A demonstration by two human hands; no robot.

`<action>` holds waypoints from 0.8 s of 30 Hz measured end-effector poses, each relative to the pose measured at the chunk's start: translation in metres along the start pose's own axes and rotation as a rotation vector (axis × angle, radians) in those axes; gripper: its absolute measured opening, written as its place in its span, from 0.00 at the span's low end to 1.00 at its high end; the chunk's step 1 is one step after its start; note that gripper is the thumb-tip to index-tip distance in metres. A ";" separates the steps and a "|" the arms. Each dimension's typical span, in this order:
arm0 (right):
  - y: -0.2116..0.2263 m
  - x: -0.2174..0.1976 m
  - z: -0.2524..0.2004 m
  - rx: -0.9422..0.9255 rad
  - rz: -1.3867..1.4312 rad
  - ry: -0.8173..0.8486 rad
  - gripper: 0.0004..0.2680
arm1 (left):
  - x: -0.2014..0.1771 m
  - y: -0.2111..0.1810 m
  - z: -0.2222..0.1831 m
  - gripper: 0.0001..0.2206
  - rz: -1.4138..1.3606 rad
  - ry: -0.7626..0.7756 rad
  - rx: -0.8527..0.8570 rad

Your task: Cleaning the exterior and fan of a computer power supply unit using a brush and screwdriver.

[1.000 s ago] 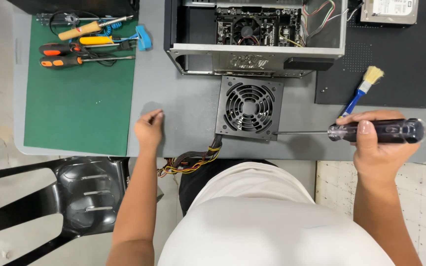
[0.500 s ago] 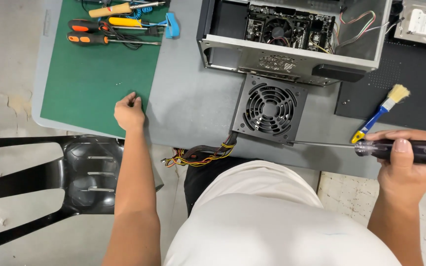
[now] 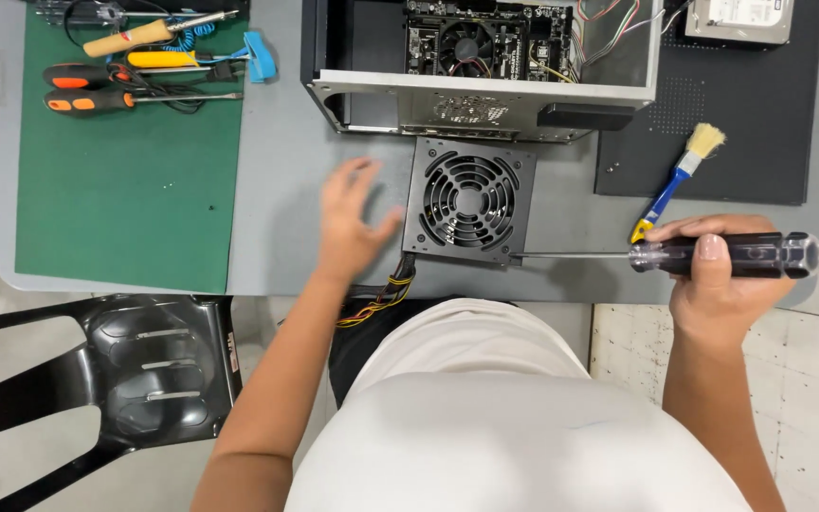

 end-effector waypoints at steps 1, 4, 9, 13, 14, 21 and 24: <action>-0.001 -0.001 0.000 0.005 -0.001 -0.007 0.11 | 0.015 -0.027 0.003 0.28 -0.061 0.097 0.148; 0.000 -0.002 -0.002 0.010 0.008 -0.013 0.11 | 0.058 -0.063 0.001 0.38 0.129 0.453 0.172; 0.009 0.004 -0.003 -0.061 0.009 0.154 0.10 | 0.106 -0.085 -0.015 0.43 0.458 0.586 0.373; 0.019 0.019 -0.016 -0.110 -0.045 0.341 0.05 | 0.114 -0.083 -0.014 0.43 0.609 0.552 0.384; 0.018 0.017 -0.015 -0.112 -0.044 0.340 0.05 | 0.115 -0.083 -0.014 0.43 0.611 0.550 0.385; 0.017 0.004 -0.007 -0.118 -0.008 0.186 0.10 | 0.110 -0.082 -0.017 0.42 0.641 0.513 0.311; 0.011 0.003 -0.007 -0.114 0.004 0.159 0.10 | 0.110 -0.082 -0.016 0.42 0.639 0.512 0.307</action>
Point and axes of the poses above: each hand's wrist, its own z-axis towards the middle knuckle, its own x-axis out of the palm, y = z × x, the point moved 8 cm from there along z, towards the middle knuckle, and after that the axes turned 6 degrees about -z, right-handed, at the moved point
